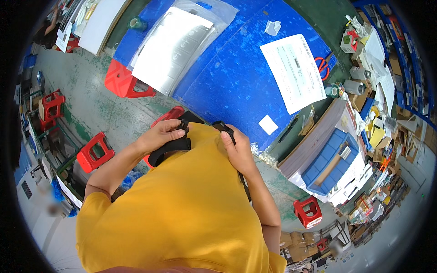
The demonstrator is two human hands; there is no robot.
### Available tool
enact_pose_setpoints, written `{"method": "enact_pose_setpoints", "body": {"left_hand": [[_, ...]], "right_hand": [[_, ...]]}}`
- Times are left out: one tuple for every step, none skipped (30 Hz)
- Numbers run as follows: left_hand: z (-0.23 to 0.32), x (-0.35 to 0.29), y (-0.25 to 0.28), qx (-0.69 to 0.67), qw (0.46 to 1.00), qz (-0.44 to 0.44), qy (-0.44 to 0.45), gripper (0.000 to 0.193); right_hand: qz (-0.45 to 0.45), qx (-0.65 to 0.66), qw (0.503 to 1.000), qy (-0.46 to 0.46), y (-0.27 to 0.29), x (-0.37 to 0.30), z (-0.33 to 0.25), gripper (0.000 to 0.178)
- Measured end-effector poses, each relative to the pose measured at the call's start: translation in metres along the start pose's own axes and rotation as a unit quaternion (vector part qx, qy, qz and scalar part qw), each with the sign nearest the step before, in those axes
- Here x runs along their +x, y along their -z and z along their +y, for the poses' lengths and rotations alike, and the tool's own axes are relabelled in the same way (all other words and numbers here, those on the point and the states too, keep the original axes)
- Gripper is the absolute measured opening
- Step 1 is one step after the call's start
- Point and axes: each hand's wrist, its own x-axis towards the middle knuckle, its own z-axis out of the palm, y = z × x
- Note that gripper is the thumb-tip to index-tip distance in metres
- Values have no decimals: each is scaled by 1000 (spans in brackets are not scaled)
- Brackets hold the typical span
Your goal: Inspecting metal sheets and documenting details on a worksheet in a fabrication facility.
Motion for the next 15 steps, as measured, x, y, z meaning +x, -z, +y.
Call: {"method": "enact_pose_setpoints", "body": {"left_hand": [[1,1,3,28,999,-24,24,30],[1,1,5,55,996,-47,47,33],[2,2,3,55,996,-47,47,33],[3,2,-1,71,996,-47,23,32],[3,3,-3,88,995,-46,-1,31],[1,4,-5,87,995,-46,-1,31],[-1,7,-6,72,996,-54,-23,29],[-2,8,-7,57,995,-63,-44,28],[-2,8,-10,57,995,-62,-44,28],[-2,7,-13,49,997,-51,-31,25],[0,6,-15,42,998,-40,-18,22],[3,4,-15,41,998,-39,-18,22],[7,3,-14,27,999,-34,12,19],[8,2,-14,13,999,-28,42,16],[8,3,-13,11,999,-27,42,16]], "right_hand": [[13,-16,999,29,-1,1,5,37],[26,-32,998,57,-3,2,6,37],[25,-32,998,57,-3,1,3,37],[25,-41,992,118,-4,0,-4,37],[25,-50,983,178,-4,-2,-10,37],[24,-50,983,178,-4,-2,-14,37],[-1,-41,983,179,-3,-3,-18,36],[-26,-33,983,180,-3,-3,-20,36],[-36,-66,982,172,-4,-3,-23,34],[-37,-66,982,172,-6,-3,-21,34],[-28,-72,980,185,-9,-3,-18,32],[-19,-78,977,199,-10,-4,-16,31],[-21,-78,977,199,-10,-4,-16,31],[-25,-96,975,201,-9,-5,-17,30],[-29,-113,972,203,-9,-5,-18,30]]}}
